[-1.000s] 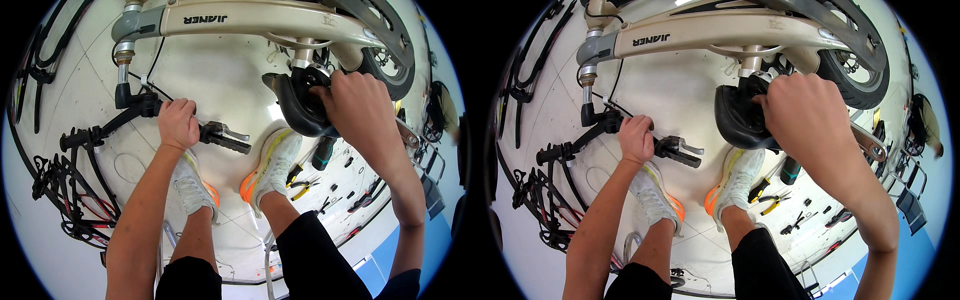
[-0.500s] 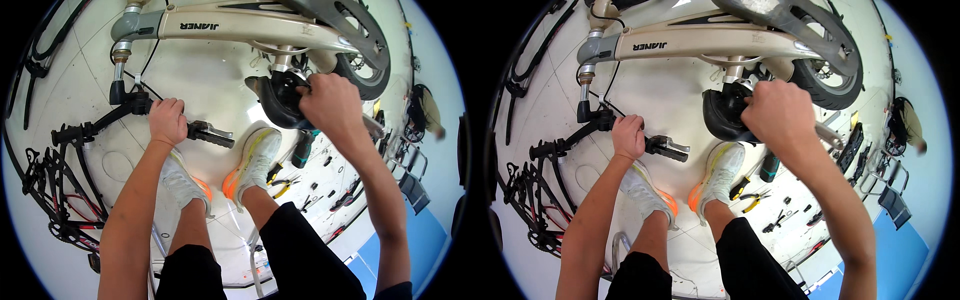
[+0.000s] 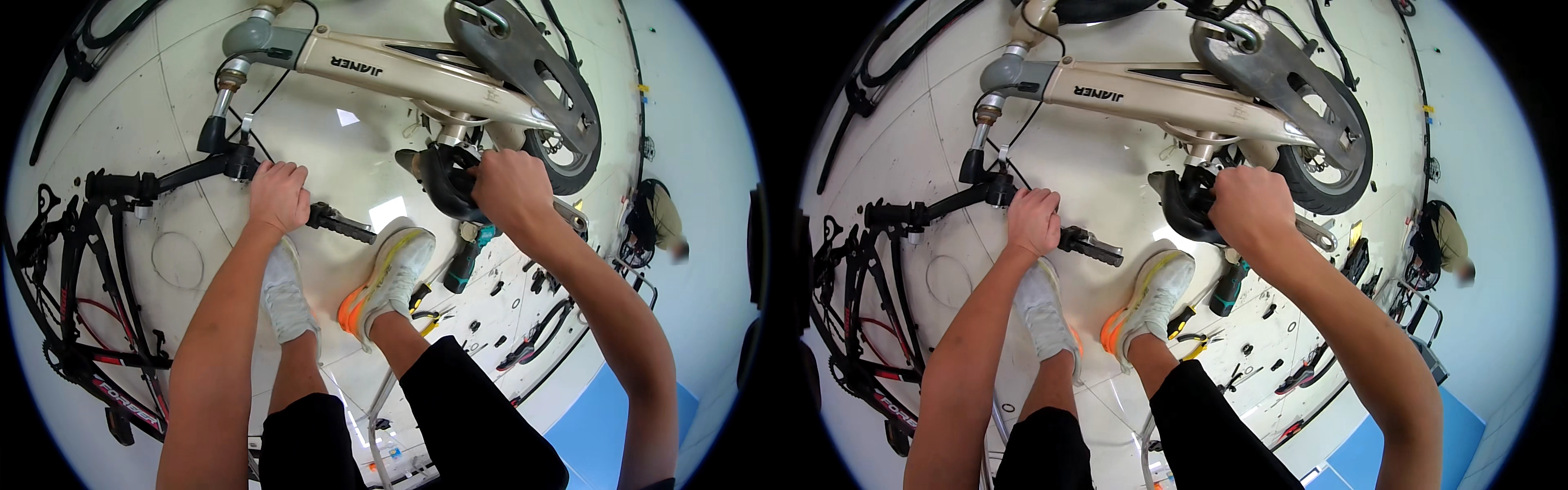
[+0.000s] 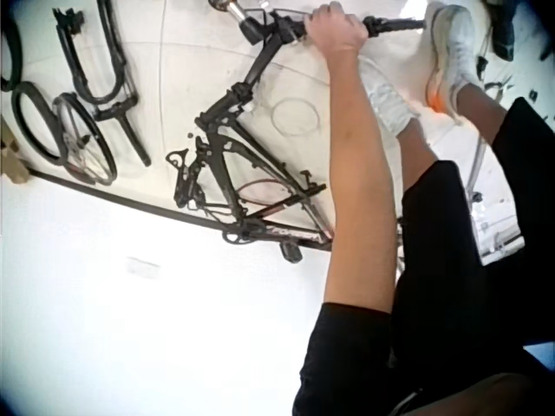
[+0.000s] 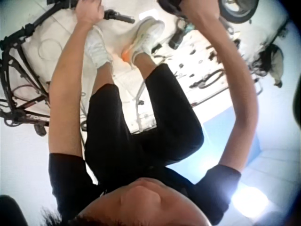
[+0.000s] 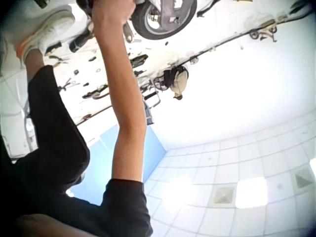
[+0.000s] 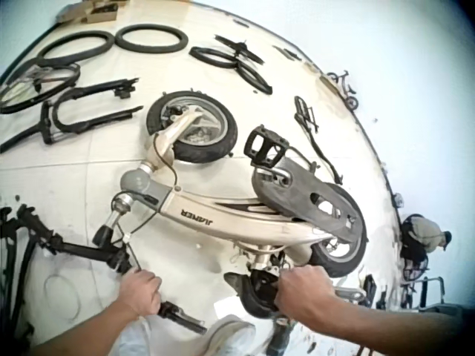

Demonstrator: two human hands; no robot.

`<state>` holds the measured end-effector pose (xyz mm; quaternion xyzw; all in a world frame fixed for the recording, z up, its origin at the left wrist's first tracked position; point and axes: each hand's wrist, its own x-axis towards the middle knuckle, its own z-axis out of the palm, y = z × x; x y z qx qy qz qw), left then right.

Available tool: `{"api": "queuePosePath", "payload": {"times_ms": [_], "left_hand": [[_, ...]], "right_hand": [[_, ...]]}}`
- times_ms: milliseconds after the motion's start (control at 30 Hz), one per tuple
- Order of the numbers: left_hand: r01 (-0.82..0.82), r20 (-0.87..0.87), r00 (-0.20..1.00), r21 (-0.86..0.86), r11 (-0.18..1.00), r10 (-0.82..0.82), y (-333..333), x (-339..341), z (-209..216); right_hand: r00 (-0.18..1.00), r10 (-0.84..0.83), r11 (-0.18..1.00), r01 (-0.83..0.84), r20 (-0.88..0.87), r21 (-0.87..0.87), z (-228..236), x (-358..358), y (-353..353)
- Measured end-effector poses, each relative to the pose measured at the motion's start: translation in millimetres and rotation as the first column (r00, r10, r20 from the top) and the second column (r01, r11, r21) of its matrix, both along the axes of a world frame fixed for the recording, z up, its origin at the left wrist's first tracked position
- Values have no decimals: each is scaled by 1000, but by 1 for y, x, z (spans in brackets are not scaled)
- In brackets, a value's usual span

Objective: The person assembles a scooter by attaching the seat and handlebars to the frame. They use a screwdriver and a cordless drill to secure the components, then use pliers to adjust a cable.

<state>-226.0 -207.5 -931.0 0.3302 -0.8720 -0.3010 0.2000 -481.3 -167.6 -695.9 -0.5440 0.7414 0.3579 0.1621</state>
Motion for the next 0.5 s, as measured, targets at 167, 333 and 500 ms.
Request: {"api": "queuePosePath", "payload": {"times_ms": [167,333,500], "left_hand": [[8,-4,1000,-2,1000,-8,0,0,0],[-1,-4,1000,-9,1000,0,-1,0,-1],[-4,-15,1000,-13,1000,4,-2,-1,-1]], "right_hand": [[996,89,995,-88,15,-48,-3,-8,6],[992,115,992,-112,47,-52,-3,-14,5],[982,38,998,-28,187,-55,-11,-28,4]]}}
